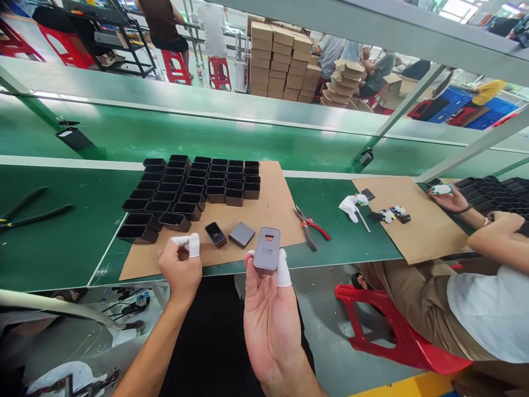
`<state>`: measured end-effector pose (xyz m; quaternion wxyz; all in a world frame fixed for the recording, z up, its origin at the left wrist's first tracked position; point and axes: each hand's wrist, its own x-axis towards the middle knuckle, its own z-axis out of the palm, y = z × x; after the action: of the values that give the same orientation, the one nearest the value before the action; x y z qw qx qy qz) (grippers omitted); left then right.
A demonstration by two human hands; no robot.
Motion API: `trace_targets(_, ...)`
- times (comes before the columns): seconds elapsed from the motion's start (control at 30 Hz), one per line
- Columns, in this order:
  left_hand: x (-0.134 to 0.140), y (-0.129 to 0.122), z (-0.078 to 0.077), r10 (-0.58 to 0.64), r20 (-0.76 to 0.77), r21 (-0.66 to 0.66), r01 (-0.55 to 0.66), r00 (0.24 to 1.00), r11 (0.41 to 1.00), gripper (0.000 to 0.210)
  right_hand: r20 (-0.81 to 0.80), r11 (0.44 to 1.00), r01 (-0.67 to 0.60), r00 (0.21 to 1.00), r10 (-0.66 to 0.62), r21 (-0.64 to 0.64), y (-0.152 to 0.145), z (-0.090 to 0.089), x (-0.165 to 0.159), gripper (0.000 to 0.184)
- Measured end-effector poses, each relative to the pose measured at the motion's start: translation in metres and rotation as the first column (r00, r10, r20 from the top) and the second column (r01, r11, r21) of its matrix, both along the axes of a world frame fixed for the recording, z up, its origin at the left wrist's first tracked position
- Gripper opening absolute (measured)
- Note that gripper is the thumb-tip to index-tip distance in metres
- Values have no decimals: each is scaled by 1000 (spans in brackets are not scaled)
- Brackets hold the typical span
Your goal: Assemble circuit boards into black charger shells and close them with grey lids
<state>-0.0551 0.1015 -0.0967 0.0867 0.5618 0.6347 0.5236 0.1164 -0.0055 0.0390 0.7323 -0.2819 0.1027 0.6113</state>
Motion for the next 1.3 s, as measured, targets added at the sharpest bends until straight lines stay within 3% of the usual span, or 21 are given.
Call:
trace_targets(0.23,0,2,-2,17,18,53,-17,1000,998,28,-3,997,-73,997,73,15,0,2,-2,19)
trace_targets(0.33,1,-7,7,45,28,136,-48,999,990,32,24,994,-105,994,104,20,-1,-1,-4,20)
trace_targets(0.4,2,-20,26,17,24,197,-21,1000,980,35,36,992,-128,991,128,4,-2,-1,-7,22)
trace_targets(0.47,4,-36,56,-120,15,237,113,993,965,44,60,986,-165,985,165,-4,-5,3,-13,23)
trace_targets(0.5,5,-43,74,-291,50,250,270,956,930,60,79,980,-198,977,198,-3,-7,6,-16,23)
trace_targets(0.57,7,-56,110,-585,93,187,563,805,805,93,125,960,-280,952,278,1,-13,14,-23,27)
trace_targets(0.63,8,-65,140,-705,173,51,709,687,703,83,162,934,-357,923,350,11,-21,20,-28,32)
trace_targets(0.73,9,-77,164,-680,328,-12,722,656,691,69,171,909,-413,901,400,51,-34,24,-31,35)
trace_targets(0.9,16,-95,172,-637,385,55,672,668,739,71,95,915,-402,913,397,35,-52,23,-28,35)
trace_targets(1.17,30,-106,187,-629,572,143,691,526,709,73,18,926,-373,928,373,62,-64,26,-27,35)
trace_targets(1.3,30,-107,188,-626,597,146,699,503,700,74,27,927,-369,930,368,65,-63,26,-27,36)
